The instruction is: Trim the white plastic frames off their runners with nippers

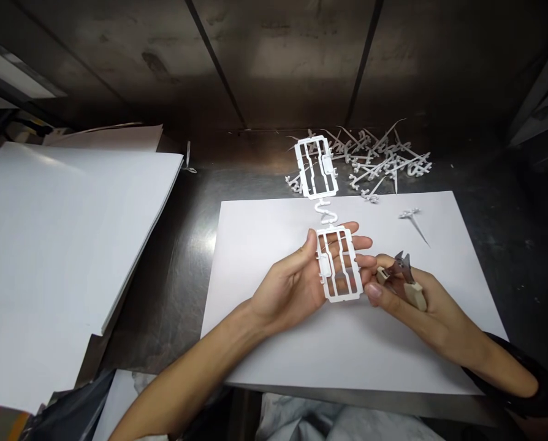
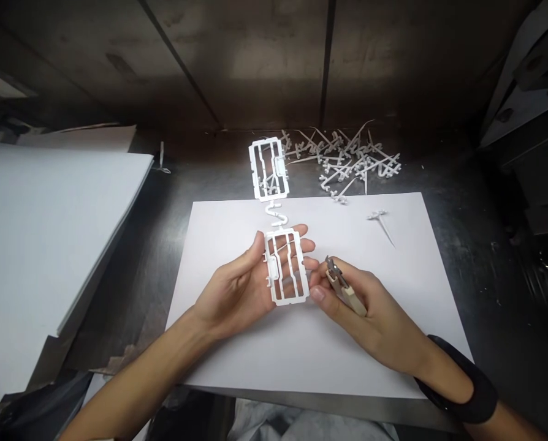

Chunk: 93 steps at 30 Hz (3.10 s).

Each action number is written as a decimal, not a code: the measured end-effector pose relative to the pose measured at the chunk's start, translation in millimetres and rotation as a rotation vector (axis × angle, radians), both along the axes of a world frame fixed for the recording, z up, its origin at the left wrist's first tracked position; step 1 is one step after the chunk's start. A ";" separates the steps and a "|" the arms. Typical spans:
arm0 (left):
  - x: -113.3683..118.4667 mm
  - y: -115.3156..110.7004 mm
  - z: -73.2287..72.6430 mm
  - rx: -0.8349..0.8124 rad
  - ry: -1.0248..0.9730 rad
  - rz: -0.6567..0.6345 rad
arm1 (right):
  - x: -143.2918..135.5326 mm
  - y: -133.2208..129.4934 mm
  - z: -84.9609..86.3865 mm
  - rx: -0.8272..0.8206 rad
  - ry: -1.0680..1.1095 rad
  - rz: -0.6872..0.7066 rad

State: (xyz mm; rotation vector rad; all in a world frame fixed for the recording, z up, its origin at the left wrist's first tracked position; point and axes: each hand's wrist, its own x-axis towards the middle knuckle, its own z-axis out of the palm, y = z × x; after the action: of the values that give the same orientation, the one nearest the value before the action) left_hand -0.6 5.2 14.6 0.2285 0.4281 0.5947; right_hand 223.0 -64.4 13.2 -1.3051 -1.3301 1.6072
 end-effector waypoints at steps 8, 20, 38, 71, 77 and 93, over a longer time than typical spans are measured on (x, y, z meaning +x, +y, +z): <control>1.3 0.7 -0.7 0.052 0.023 -0.003 | 1.4 -2.8 -3.6 -0.039 0.052 -0.014; 1.1 -0.2 -2.8 0.007 0.007 -0.027 | 4.6 -4.2 -1.2 -0.006 0.045 -0.010; 3.7 -5.0 -0.8 0.200 -0.010 -0.001 | 8.0 -8.9 -6.9 0.019 0.149 -0.039; 5.2 -5.6 -8.7 0.413 -0.052 0.030 | 5.8 -11.6 -2.5 -0.159 0.337 -0.086; 4.0 -10.1 -13.0 0.535 0.036 0.043 | 2.1 -8.8 -6.1 -0.136 0.342 -0.092; 5.3 -8.2 -8.5 0.367 0.020 0.076 | 1.4 -9.3 -8.9 -0.113 0.292 -0.148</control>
State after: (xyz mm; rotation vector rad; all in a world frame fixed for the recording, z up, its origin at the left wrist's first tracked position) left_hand 4.8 -2.9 6.1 0.5708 0.3452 0.7452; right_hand 224.4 -73.7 4.2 -1.1508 -0.9576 1.7120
